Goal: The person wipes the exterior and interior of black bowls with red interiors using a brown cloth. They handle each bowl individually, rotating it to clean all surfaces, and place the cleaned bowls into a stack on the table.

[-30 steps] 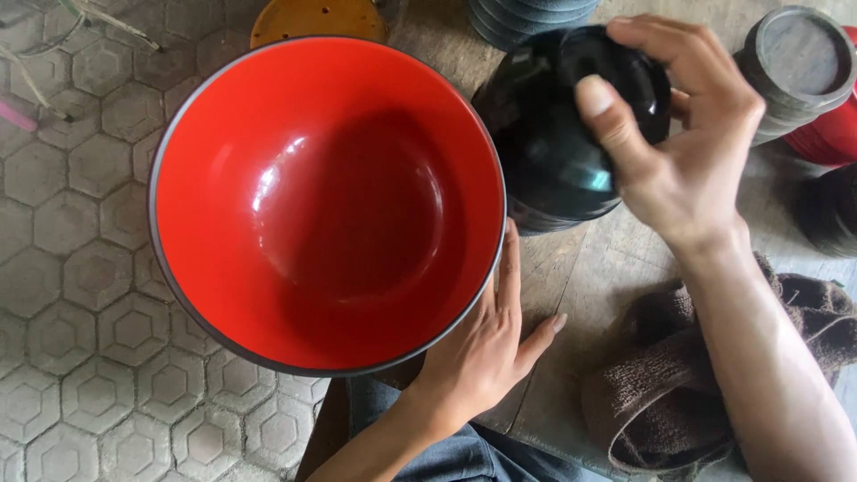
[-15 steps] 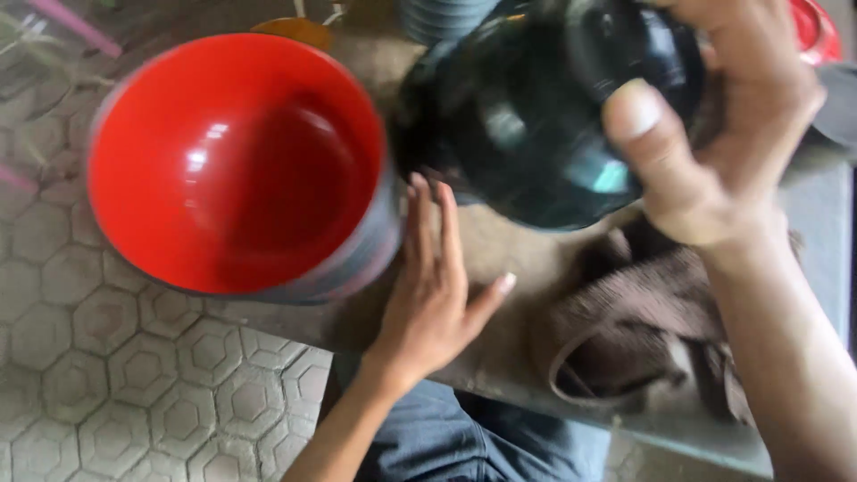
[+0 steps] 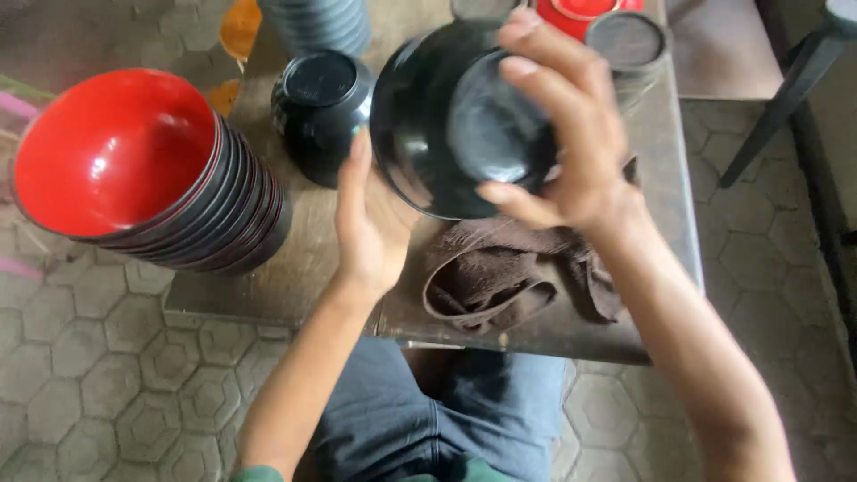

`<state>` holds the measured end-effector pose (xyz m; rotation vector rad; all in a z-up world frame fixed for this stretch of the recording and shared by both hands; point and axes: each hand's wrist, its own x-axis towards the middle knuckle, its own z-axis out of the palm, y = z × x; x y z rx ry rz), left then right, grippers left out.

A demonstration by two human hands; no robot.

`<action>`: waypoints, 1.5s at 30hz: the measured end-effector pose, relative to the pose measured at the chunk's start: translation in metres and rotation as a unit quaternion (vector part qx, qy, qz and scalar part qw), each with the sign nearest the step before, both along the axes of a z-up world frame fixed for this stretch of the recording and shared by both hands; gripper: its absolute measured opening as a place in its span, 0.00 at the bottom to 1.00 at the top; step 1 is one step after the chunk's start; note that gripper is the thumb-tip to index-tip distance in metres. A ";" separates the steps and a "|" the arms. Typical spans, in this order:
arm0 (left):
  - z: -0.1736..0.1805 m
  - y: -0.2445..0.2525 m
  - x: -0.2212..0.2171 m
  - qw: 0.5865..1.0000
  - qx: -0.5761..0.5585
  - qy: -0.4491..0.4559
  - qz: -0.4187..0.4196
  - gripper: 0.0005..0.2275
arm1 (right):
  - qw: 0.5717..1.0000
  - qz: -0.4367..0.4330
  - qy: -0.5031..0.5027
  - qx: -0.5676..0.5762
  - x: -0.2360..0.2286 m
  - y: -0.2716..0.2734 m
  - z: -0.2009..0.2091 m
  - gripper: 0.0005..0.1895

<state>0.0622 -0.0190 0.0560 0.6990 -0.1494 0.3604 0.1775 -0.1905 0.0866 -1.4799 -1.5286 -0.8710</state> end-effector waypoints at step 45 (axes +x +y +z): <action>-0.017 0.013 0.051 0.845 0.464 -0.068 0.256 0.20 | 0.850 -0.120 0.482 0.176 0.006 -0.012 -0.060 0.23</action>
